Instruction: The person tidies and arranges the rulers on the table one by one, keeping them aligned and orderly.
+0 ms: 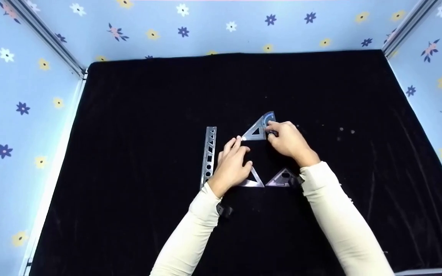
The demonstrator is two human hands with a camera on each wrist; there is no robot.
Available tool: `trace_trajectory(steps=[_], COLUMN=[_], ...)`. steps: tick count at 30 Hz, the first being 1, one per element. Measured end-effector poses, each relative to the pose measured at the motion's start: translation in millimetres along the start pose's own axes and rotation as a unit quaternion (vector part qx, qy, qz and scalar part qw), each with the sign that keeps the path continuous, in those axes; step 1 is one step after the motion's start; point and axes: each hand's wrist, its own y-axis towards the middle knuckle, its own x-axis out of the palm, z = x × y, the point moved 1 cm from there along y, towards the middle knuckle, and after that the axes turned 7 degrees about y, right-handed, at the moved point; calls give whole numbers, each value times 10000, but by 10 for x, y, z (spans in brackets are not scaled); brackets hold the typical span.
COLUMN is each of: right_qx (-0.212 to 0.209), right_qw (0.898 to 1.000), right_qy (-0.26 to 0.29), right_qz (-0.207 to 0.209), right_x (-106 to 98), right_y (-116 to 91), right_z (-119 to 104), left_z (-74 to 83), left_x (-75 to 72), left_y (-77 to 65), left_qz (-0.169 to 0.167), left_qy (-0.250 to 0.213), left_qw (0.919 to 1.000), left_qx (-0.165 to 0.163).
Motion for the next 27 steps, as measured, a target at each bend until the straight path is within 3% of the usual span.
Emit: trace_trajectory(steps=[6,14,27], right_qx=[153,6,57], right_qw=[9992,9991,9997], right_qy=[-358,-421,239], right_qz=[-96,-4,91], right_x=[-57,-79,-72], right_y=[-8,49,198], right_z=[-7,-34,6], left_z=[-3,-6,-10], left_x=[-7,-10,4], left_y=[6,8,-3], left_qz=[0,56,33], left_qy=[7,6,-30], left_qw=[10000,10000,10000], left_qx=[-29,-24,-26])
